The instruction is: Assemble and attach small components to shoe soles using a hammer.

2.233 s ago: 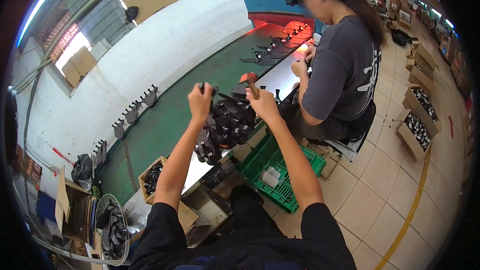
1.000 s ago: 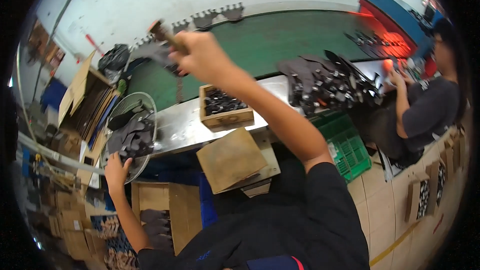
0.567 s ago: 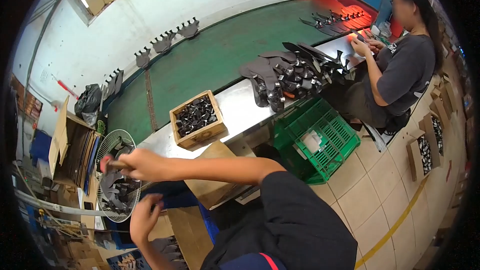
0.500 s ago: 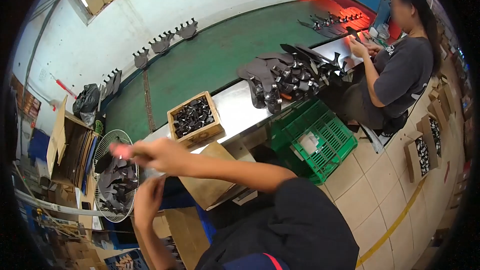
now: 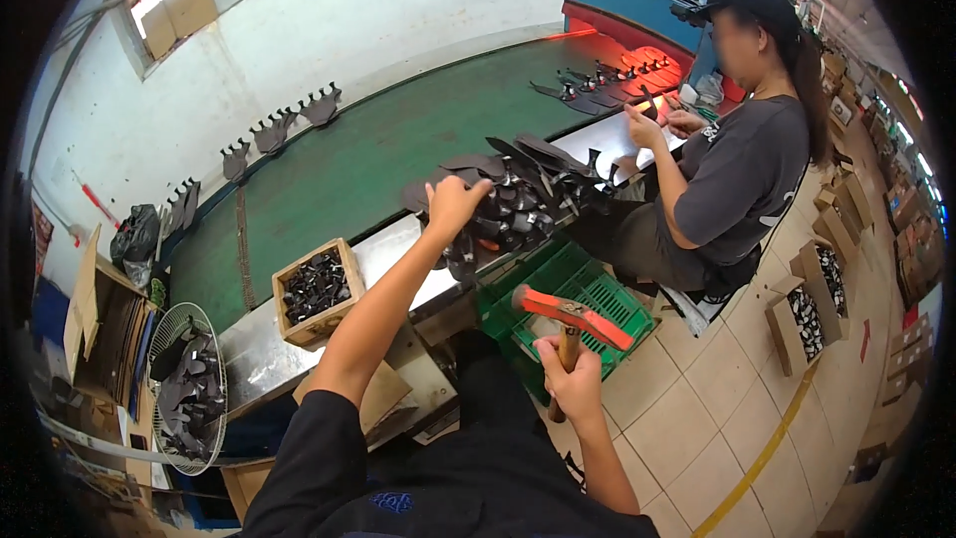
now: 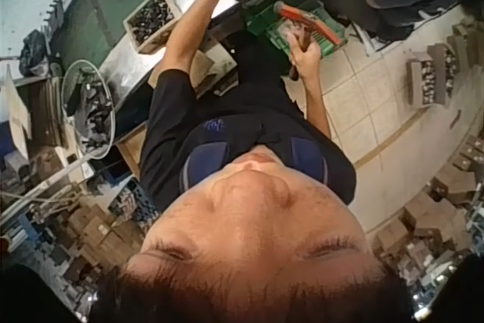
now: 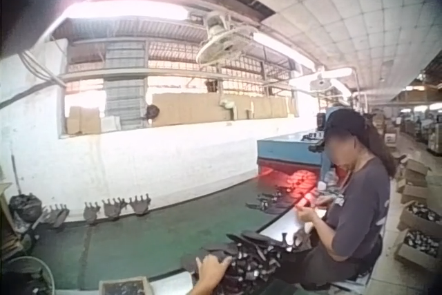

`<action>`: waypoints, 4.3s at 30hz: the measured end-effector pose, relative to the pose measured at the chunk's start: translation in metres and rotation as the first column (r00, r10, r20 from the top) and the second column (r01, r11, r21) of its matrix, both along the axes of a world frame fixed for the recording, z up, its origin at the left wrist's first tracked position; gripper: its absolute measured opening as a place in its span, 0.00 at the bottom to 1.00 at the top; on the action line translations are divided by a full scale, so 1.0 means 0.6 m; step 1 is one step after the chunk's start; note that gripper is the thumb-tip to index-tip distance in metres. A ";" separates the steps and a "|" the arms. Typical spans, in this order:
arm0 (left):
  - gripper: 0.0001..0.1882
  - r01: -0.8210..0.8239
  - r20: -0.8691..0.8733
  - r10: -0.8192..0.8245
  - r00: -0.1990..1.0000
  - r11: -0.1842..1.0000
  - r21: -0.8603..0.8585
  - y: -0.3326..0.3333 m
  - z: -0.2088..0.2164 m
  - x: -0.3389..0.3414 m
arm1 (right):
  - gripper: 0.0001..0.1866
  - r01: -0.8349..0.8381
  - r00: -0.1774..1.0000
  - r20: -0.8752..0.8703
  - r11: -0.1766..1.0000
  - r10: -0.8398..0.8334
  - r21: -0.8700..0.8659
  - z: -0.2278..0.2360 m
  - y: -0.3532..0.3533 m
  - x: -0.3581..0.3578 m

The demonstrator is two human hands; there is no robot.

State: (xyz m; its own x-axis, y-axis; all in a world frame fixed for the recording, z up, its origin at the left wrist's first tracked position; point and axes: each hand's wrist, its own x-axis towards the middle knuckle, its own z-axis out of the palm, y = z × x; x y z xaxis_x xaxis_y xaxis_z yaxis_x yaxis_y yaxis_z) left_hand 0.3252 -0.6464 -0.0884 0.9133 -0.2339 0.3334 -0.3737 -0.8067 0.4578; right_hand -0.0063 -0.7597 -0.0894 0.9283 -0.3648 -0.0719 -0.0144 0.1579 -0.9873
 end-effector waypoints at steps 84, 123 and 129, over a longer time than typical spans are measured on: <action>0.10 -0.312 0.054 0.345 0.937 0.758 0.573 0.476 -0.027 -0.191 | 0.10 -0.529 0.834 0.218 0.847 0.507 0.054 -0.006 0.135 0.117; 0.15 -0.100 0.331 0.244 0.912 0.913 -0.396 0.387 0.107 -0.605 | 0.18 -0.783 0.580 0.244 0.614 0.777 -0.098 0.089 0.298 0.058; 0.16 -0.076 0.224 0.166 0.960 0.928 -0.364 0.400 0.086 -0.587 | 0.16 -0.704 0.584 0.328 0.664 0.743 -0.252 0.051 0.310 0.086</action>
